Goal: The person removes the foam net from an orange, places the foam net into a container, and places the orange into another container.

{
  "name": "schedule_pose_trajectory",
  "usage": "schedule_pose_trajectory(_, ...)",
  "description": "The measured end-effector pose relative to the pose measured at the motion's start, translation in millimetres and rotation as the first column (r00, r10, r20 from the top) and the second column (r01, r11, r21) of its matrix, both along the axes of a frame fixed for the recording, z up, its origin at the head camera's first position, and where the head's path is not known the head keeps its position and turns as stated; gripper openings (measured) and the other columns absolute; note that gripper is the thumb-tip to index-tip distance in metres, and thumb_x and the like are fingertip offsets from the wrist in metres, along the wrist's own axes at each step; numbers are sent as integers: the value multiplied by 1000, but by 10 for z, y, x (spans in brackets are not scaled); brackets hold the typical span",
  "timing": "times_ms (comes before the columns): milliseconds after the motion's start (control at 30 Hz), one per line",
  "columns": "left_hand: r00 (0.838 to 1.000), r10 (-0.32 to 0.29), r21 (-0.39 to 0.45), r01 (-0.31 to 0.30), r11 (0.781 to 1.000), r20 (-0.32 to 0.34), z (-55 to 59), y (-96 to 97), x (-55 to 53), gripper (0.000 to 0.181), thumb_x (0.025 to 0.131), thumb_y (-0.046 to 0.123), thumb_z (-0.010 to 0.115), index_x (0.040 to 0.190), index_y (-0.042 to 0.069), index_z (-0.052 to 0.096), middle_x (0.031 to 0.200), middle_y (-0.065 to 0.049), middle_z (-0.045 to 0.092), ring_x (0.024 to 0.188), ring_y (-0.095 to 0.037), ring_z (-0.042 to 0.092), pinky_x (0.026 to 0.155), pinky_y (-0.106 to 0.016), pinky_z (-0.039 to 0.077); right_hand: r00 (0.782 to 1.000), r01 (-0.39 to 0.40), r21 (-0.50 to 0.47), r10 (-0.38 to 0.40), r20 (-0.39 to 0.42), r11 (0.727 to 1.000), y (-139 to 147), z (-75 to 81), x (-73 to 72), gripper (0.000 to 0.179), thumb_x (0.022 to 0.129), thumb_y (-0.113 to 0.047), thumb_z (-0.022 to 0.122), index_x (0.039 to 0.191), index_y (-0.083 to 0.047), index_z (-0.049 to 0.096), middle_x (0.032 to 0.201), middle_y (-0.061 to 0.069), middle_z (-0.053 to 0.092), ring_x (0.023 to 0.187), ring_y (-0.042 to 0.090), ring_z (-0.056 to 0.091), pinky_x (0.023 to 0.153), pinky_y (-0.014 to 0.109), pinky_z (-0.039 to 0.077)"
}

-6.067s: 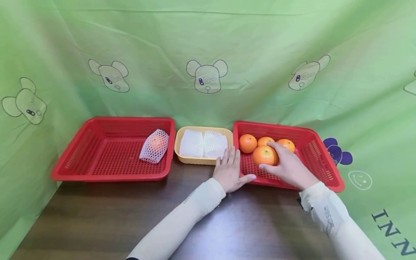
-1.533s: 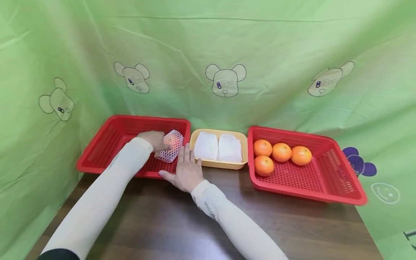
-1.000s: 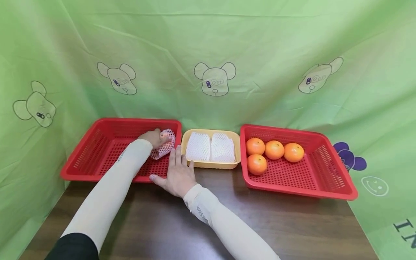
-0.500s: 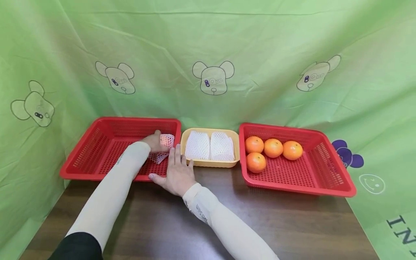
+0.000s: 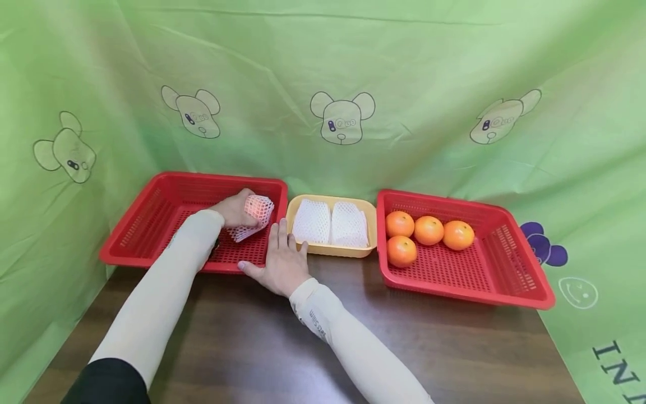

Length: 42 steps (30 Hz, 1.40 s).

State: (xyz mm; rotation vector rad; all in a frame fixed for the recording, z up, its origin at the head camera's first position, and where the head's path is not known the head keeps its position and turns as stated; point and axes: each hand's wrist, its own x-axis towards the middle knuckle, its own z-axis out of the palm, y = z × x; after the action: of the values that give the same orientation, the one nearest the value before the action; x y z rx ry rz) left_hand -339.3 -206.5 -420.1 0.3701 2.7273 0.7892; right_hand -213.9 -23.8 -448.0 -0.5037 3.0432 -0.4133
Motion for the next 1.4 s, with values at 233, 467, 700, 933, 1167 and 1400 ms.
schedule_pose_trajectory(233, 997, 22, 33, -20, 999, -68, 336, -227, 157, 89, 85, 34, 79, 151, 5, 26, 128, -22, 55, 112, -36, 56, 97, -55, 45, 1000, 12, 24, -13, 10, 1000, -7, 30, 7, 113, 87, -84, 39, 162, -5, 12, 168, 14, 3, 147, 41, 28, 114, 65, 21)
schedule_pose_trajectory(467, 990, -16, 96, 30, 995, -142, 499, -403, 494, 90, 85, 38, 81, 150, 9, 27, 123, -19, 56, 105, -33, 59, 91, -51, 48, 1000, 6, 3, -6, 15, 1000, -18, 39, 1, 114, 86, -85, 41, 162, -5, 12, 168, 14, 4, 149, 40, 21, 114, 64, 20)
schedule_pose_trajectory(700, 977, -20, 161, 55, 985, -211, 513, -435, 961, 88, 82, 35, 84, 148, 13, 31, 119, -13, 59, 101, -27, 61, 86, -46, 52, 997, -18, -110, 26, 66, 994, 147, 34, 46, 120, 80, -82, 56, 163, -7, 11, 168, 14, 3, 152, 37, 10, 116, 61, 15)
schedule_pose_trajectory(933, 966, -76, 225, 133, 965, -245, 449, -256, 1394, 84, 79, 24, 88, 145, 13, 36, 123, -10, 57, 106, -25, 60, 89, -48, 52, 995, -86, -146, 93, 45, 986, 592, 22, 286, 123, 78, -79, 64, 163, -10, 9, 168, 16, 2, 153, 34, 5, 119, 56, 12)
schedule_pose_trajectory(1167, 960, -182, 333, 246, 910, -212, 209, 218, 1672, 85, 72, 22, 90, 142, 18, 42, 121, 2, 59, 108, -15, 60, 93, -44, 51, 994, -104, -215, 110, 20, 971, 1132, -35, 621, 122, 77, -65, 77, 162, -7, 12, 167, 17, 4, 153, 31, 9, 117, 57, 18)
schedule_pose_trajectory(1400, 923, -327, 145, 359, 922, -203, -278, 827, 1852, 87, 71, 39, 87, 143, 12, 46, 121, 1, 57, 100, -11, 61, 88, -36, 52, 990, -85, -282, 113, 84, 955, 1599, -82, 958, 119, 76, -48, 86, 163, -8, 14, 166, 19, 9, 149, 40, 19, 113, 61, 25)
